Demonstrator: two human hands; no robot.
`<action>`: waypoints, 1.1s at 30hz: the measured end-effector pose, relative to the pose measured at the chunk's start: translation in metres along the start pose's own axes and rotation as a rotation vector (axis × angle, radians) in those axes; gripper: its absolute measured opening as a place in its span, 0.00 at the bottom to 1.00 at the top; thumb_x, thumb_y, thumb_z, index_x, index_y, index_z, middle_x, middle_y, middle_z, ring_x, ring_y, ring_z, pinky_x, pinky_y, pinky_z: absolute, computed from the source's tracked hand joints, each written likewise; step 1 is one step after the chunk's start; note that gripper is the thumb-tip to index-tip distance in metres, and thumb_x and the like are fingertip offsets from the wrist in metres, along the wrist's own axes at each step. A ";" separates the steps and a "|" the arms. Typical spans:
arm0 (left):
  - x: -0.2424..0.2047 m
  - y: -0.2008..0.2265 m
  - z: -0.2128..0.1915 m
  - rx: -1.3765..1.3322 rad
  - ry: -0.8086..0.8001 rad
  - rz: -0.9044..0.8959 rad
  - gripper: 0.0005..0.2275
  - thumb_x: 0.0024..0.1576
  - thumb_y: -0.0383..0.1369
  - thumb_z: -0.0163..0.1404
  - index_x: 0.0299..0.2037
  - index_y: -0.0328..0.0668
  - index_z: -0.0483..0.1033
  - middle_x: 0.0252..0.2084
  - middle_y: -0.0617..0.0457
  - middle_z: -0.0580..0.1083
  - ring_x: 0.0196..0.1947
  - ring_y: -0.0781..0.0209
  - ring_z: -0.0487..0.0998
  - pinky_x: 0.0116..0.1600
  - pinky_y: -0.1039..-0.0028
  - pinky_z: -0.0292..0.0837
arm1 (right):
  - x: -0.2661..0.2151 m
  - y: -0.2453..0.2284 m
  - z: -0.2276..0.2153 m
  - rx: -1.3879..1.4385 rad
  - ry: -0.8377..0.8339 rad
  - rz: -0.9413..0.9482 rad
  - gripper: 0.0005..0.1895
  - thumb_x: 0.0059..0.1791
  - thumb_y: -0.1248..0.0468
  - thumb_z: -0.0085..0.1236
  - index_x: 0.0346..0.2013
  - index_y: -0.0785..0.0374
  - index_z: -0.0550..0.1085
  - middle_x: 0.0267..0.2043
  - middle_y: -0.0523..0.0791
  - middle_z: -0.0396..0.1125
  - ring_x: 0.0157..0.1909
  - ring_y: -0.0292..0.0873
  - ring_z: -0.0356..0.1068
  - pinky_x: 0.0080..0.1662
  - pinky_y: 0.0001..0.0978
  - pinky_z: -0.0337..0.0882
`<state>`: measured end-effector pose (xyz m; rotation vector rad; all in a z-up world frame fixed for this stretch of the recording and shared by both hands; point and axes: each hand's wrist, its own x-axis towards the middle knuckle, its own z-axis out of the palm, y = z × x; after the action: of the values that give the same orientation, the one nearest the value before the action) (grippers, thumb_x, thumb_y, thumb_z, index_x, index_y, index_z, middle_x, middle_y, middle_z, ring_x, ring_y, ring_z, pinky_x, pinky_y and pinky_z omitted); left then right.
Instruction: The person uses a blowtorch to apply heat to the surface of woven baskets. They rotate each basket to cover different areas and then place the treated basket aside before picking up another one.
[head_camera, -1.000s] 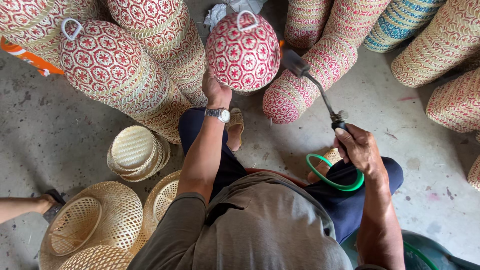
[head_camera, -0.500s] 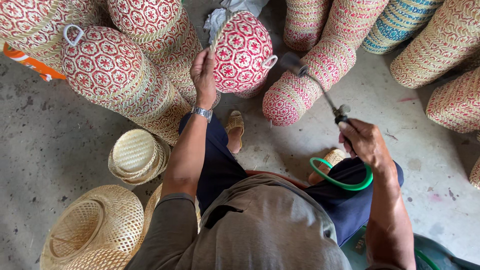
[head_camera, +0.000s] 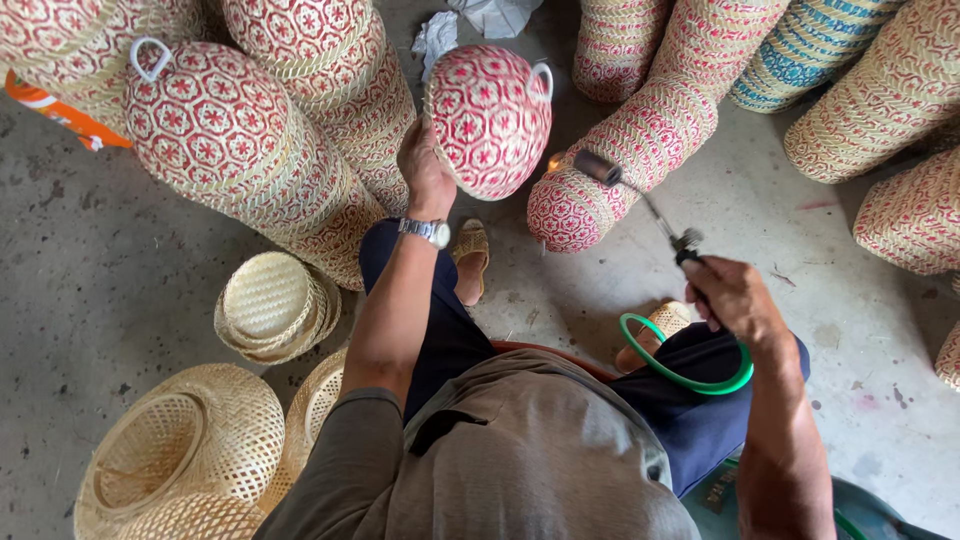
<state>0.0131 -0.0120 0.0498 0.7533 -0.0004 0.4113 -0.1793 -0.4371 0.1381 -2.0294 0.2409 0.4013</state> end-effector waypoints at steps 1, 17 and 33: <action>-0.001 0.005 0.002 0.081 -0.083 0.023 0.12 0.66 0.30 0.48 0.55 0.31 0.76 0.51 0.45 0.80 0.50 0.57 0.82 0.56 0.68 0.79 | 0.004 -0.001 -0.008 0.036 0.018 -0.030 0.22 0.57 0.55 0.51 0.26 0.69 0.74 0.16 0.43 0.60 0.17 0.36 0.57 0.23 0.33 0.59; 0.002 -0.033 -0.037 0.096 0.254 -0.122 0.12 0.63 0.30 0.48 0.54 0.32 0.74 0.49 0.45 0.79 0.48 0.52 0.82 0.52 0.63 0.84 | 0.018 -0.026 -0.016 0.055 0.107 -0.206 0.19 0.58 0.58 0.50 0.29 0.69 0.73 0.18 0.44 0.61 0.18 0.36 0.57 0.23 0.32 0.59; 0.154 -0.209 -0.134 -0.114 0.581 -0.108 0.19 0.64 0.36 0.50 0.61 0.30 0.70 0.58 0.40 0.75 0.53 0.48 0.80 0.58 0.59 0.81 | 0.130 -0.001 0.002 0.258 0.204 -0.076 0.19 0.60 0.59 0.48 0.33 0.71 0.72 0.22 0.46 0.64 0.20 0.37 0.60 0.25 0.30 0.62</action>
<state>0.2110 -0.0040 -0.1643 0.4983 0.5555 0.5102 -0.0592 -0.4353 0.0884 -1.8182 0.3229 0.1077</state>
